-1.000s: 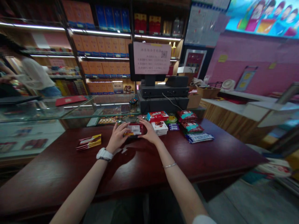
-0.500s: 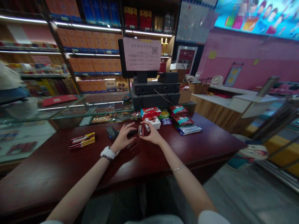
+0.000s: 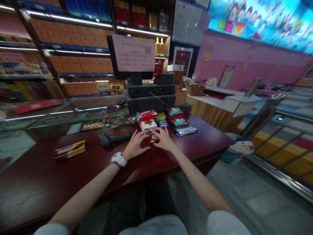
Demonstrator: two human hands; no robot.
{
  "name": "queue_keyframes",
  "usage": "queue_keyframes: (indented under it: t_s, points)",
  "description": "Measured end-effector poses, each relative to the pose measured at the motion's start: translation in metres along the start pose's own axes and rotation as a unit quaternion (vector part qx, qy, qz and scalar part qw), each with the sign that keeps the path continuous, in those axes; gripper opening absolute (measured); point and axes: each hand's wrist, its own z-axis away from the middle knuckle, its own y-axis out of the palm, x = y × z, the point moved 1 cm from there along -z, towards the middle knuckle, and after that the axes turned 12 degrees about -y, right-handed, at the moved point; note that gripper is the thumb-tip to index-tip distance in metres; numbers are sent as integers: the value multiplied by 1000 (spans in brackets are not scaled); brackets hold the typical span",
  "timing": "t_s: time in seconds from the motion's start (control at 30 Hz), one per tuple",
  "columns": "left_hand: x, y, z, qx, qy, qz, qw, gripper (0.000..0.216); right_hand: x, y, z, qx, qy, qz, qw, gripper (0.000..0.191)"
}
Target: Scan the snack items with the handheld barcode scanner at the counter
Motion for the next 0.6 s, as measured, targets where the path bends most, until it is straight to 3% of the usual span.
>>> queue_keyframes:
  t_s: [0.3,0.6]
  points:
    - [-16,37,-31,-2,18,-51,999,30,-16,-1,16,22,23,42,999,75]
    - [-17,62,-46,6,-37,-41,998,32,-39,3,32,38,64,9,997,61]
